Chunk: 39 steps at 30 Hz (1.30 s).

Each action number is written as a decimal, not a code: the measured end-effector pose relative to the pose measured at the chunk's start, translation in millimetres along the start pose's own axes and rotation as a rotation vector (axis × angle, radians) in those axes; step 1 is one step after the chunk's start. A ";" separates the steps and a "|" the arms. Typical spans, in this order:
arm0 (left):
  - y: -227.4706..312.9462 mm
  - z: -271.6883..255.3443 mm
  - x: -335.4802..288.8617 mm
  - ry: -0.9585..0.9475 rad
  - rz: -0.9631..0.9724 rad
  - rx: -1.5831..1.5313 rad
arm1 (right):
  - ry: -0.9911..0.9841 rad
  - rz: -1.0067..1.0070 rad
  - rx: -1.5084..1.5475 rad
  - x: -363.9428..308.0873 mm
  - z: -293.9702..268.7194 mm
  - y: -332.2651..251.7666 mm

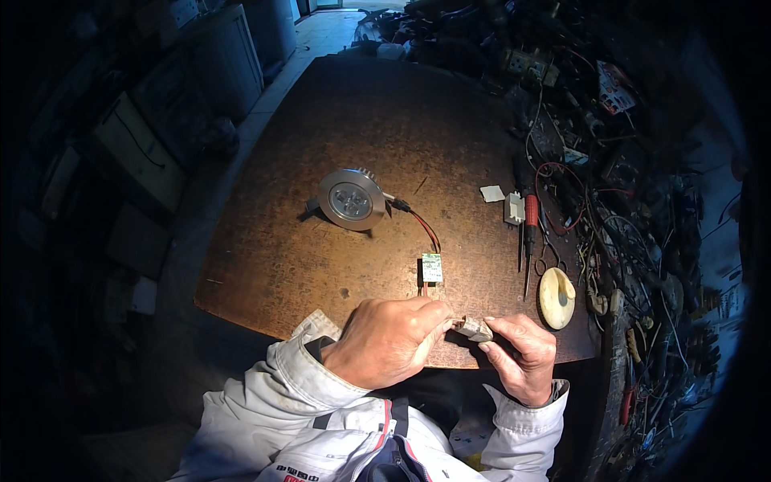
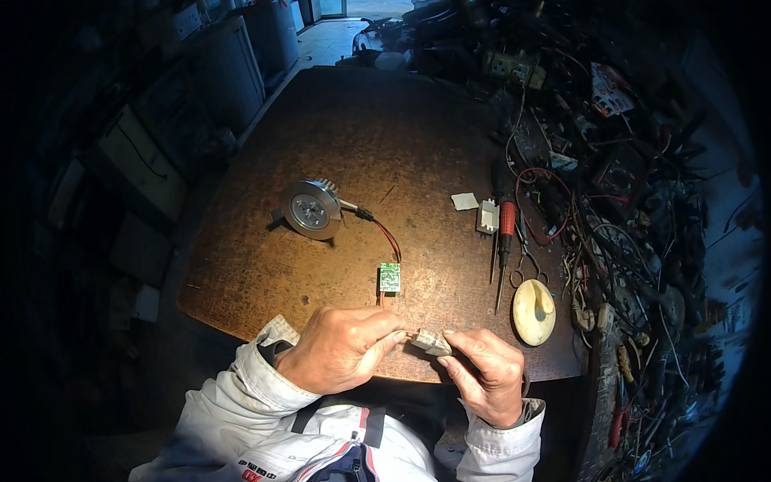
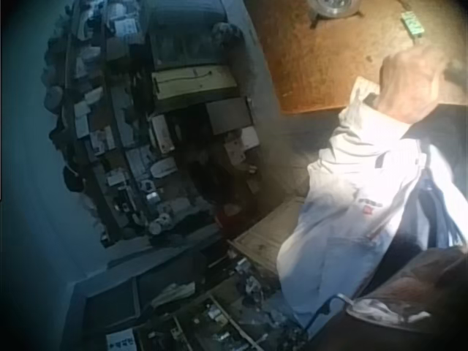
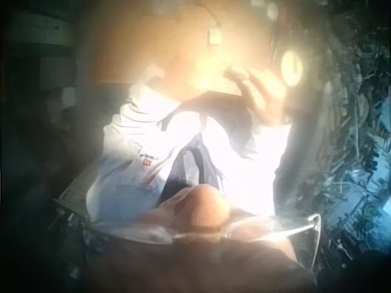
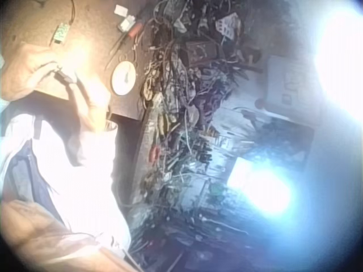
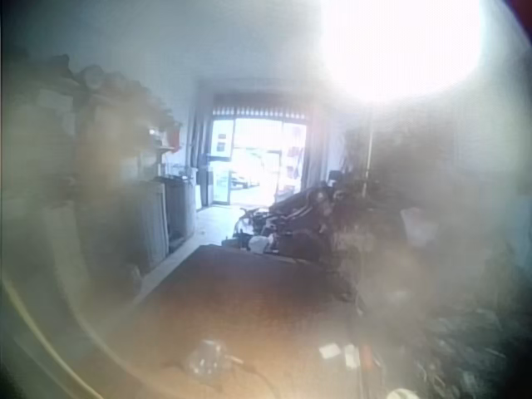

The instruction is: The person assembles a small electronic device by attaching a circular metal component to a white plastic base, then connects wires to a small green circuit board and a white connector. The person handles the components by hand and places them on a cluttered workbench.

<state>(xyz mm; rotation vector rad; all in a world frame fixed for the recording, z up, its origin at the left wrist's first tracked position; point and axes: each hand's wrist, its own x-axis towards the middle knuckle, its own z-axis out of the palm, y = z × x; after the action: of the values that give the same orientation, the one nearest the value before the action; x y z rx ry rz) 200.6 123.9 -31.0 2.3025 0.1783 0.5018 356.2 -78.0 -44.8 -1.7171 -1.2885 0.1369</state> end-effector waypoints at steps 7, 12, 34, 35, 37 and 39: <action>0.0 1.9 -0.2 0.021 0.021 -0.013 | -0.012 0.006 -0.051 0.9 -0.9 -3.4; -3.3 1.7 -1.4 0.062 -0.011 -0.085 | -0.013 0.039 -0.026 -0.4 -1.9 -0.5; 4.8 -2.0 -1.2 0.162 -0.084 -0.233 | -0.016 0.190 -0.021 -1.3 -7.1 -10.5; 4.1 -1.3 -1.3 0.176 -0.068 -0.234 | -0.011 0.206 -0.020 -1.5 -6.6 -11.2; 1.2 2.1 -1.5 0.210 -0.037 -0.237 | 0.061 0.145 -0.170 0.7 -1.5 -9.9; -1.3 3.8 -2.0 0.221 -0.034 -0.245 | 0.123 0.073 -0.313 6.5 6.3 -7.2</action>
<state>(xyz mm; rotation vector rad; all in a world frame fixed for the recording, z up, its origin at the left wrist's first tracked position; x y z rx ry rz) 200.4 121.7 -34.9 2.0009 0.2479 0.7197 350.5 -69.1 -40.2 -2.0055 -1.2037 -0.1337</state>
